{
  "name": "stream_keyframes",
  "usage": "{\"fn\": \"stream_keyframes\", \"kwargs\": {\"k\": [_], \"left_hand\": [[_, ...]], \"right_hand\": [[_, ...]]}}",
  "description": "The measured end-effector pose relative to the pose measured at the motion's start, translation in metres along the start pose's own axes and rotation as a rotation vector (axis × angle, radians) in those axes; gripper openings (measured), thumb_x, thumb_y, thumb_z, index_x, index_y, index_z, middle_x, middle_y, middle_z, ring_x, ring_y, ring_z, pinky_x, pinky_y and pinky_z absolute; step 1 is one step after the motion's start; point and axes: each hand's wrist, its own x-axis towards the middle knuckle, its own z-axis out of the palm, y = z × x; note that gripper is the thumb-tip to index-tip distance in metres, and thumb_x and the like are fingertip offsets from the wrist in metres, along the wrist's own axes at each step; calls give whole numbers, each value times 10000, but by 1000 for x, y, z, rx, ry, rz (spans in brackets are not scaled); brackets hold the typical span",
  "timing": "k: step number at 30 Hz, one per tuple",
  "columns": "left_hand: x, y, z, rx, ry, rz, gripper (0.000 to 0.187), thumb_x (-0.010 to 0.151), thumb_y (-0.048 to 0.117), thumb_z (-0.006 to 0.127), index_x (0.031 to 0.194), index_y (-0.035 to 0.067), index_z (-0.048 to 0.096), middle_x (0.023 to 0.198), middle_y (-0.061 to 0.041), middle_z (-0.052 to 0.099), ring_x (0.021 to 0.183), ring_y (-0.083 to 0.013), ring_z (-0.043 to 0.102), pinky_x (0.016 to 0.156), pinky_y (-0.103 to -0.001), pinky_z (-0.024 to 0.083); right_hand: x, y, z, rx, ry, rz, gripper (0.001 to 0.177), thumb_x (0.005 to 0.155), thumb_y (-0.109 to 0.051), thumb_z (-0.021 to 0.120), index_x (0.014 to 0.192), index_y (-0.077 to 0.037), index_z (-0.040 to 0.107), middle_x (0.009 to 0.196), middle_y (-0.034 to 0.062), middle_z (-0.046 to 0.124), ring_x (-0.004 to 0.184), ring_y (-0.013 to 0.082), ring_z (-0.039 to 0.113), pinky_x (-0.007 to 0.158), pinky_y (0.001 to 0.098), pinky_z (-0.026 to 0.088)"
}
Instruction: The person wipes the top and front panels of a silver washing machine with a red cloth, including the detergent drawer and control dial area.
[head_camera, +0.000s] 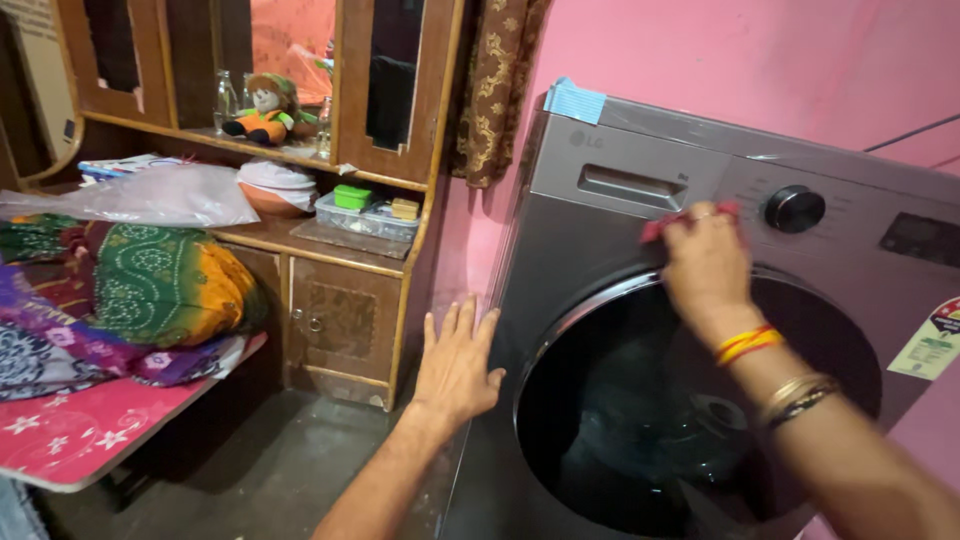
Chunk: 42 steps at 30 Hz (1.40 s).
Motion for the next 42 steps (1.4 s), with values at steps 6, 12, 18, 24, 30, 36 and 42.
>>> {"fn": "stream_keyframes", "kwargs": {"k": [6,12,18,24,30,36,42], "left_hand": [[6,9,19,-24,-52,11,871,733,288,842,1474,126,414,1558,-223,332,1449,-403,308,1182,-640,192],[9,-1,19,-33,15,-5,874,737,298,842,1475,108,414,1550,-224,349,1444,-402,324,1175,-642,210],[-11,2,22,-67,-23,-46,883,738,299,846,1475,100,403,1547,-232,336,1447,-402,310,1178,-643,200],[-8,21,6,-104,3,-31,873,741,282,850,1467,89,406,1505,-234,374,1422,-414,349,1176,-612,230],[2,35,3,-636,319,-31,676,772,105,770,1391,87,498,1318,-208,580,1134,-437,611,917,-467,528],[24,58,4,-804,458,-192,287,818,92,732,1102,105,692,1063,-149,698,952,-358,718,797,-423,586],[91,105,29,-679,724,215,309,902,67,676,1210,40,678,1235,-210,648,1144,-407,633,968,-463,523]], "right_hand": [[-36,-112,63,300,-165,-317,140,698,-48,650,823,-53,712,1049,130,636,949,326,622,813,424,527],[-6,-61,31,163,-234,-379,179,693,-103,705,806,-214,788,919,81,640,895,315,639,762,470,525],[3,-11,18,78,58,140,228,735,-31,679,927,-124,759,1089,133,645,1009,358,625,841,458,530],[-39,-122,67,335,-242,-73,215,716,-15,691,914,-79,742,1044,139,673,984,349,661,832,449,544],[-40,-150,62,1142,-286,622,192,854,-100,764,1027,-29,723,917,140,770,851,205,752,720,283,586],[-45,-97,11,917,-294,545,291,821,-200,794,1095,-105,762,882,104,811,772,106,767,691,286,597],[-31,-15,-17,522,18,370,262,862,-149,759,1110,-66,745,1004,149,745,836,305,724,742,392,567]]}}
